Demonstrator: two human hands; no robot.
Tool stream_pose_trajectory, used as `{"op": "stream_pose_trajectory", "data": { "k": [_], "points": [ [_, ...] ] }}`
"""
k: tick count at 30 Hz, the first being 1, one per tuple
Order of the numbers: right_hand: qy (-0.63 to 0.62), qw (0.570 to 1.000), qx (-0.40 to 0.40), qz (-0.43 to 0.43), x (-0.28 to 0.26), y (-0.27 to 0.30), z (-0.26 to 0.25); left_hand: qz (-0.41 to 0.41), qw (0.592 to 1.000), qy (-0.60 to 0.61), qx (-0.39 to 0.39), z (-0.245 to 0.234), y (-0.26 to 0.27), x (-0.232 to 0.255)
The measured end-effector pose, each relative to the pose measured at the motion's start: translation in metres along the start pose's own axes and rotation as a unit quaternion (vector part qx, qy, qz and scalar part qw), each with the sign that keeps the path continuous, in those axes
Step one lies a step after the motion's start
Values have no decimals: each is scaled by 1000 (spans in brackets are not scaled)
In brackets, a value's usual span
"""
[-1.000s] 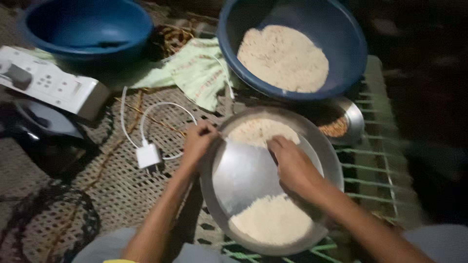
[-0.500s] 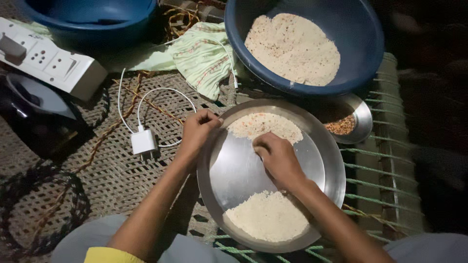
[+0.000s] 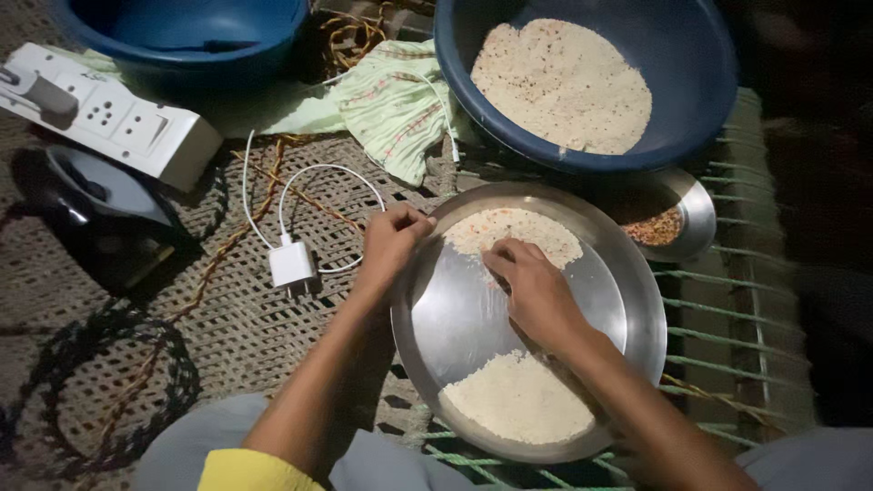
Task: The person sits on a woven mat and uses both hands to sift through a mixture of grains on a metal tray, picking out small pieces and placing them into a small bowl. The task continues throughout the clip with repetitive hand motions.
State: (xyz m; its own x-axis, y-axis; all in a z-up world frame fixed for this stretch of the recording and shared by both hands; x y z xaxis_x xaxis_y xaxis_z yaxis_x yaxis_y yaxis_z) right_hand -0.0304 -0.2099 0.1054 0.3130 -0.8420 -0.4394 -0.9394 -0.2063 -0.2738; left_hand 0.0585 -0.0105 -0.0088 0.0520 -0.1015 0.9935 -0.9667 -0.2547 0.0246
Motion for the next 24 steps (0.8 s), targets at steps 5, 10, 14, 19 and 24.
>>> {"op": "stream_pose_trajectory", "data": {
  "k": [5, 10, 14, 19, 24],
  "points": [
    [29, 999, -5, 25, -16, 9, -13, 37, 999, -30, 12, 3, 2, 9],
    [200, 973, -56, 103, -33, 39, -103, 38, 997, -60, -31, -5, 7, 53],
    [147, 909, 111, 373, -2, 81, -217, 254, 890, -378, 23, -50, 32, 135],
    [101, 917, 170, 347, 25, 94, -201, 236, 819, -522, 38, -133, 126, 188],
    [60, 915, 186, 354, 37, 134, -211, -224, 913, -145, 308, -254, 197, 130]
  ]
}}
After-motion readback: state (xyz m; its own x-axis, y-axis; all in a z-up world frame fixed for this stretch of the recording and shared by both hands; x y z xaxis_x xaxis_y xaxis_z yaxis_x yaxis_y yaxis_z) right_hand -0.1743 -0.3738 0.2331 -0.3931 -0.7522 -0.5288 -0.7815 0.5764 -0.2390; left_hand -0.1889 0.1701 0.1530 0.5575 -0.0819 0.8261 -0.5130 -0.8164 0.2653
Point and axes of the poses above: each hand's wrist, its own y-axis away from the middle knuckle, its own z-axis out of the palm, x = y × z, the point moved 6 cm from there along -y, towards the middle knuckle, and after that the axes turned 14 degrees about x, right-handed, at the moved point
